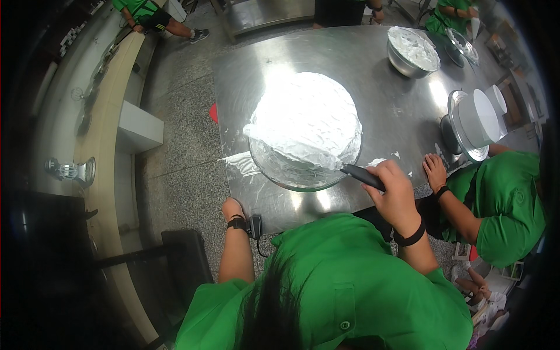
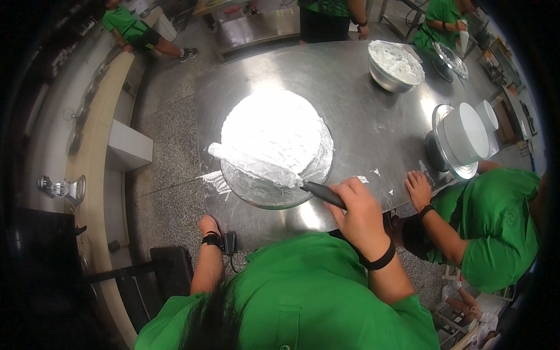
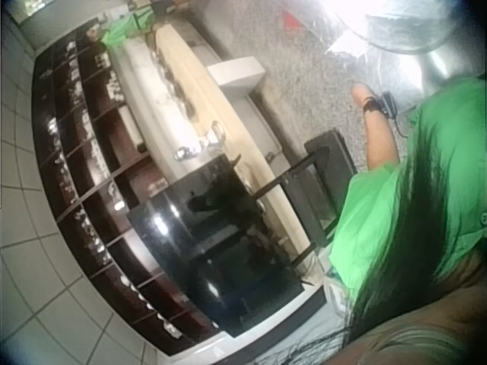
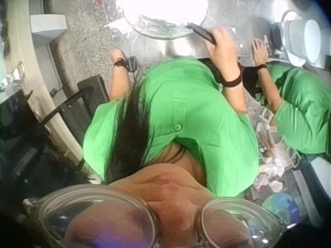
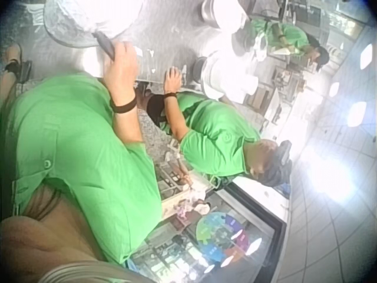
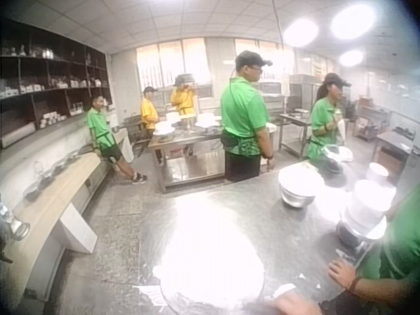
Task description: Apply and smooth white frosting over a round cake using a spatula.
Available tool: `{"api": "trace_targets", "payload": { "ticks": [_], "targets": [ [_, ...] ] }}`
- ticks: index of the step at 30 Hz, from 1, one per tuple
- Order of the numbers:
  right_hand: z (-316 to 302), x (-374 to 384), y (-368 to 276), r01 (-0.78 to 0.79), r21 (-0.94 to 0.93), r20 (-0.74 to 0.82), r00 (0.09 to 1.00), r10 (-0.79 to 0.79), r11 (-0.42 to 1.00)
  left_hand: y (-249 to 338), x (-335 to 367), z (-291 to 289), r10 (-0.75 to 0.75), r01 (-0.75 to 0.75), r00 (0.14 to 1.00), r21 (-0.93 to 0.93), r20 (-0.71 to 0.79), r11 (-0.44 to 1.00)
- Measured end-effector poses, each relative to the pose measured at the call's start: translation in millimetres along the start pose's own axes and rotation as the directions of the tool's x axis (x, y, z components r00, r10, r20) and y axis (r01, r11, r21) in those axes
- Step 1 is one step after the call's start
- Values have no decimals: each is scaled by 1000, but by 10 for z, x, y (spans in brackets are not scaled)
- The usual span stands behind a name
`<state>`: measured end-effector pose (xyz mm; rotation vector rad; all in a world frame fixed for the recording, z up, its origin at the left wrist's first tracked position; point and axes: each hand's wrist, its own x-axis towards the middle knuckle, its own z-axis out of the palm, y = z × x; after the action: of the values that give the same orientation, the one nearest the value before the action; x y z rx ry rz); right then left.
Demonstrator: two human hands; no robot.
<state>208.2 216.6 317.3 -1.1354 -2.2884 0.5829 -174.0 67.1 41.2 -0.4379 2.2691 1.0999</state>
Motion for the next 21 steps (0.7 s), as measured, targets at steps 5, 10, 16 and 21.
{"api": "trace_targets", "payload": {
  "ticks": [5,10,16,21],
  "targets": [
    [42,-37,211,-98,200,-35,994,107,975,1,-10,-5,5,-5,1000,-2,-5,1000],
    [-2,10,164,-346,270,78,938,337,899,-4,-18,-5,21,-21,1000,0,2,1000],
    [20,9,151,-89,135,-12,996,92,987,62,-136,-8,2,-2,1000,-11,-26,1000],
    [21,15,205,-6,42,-37,999,8,999,2,-14,-7,46,-45,998,45,-34,998]
  ]
}}
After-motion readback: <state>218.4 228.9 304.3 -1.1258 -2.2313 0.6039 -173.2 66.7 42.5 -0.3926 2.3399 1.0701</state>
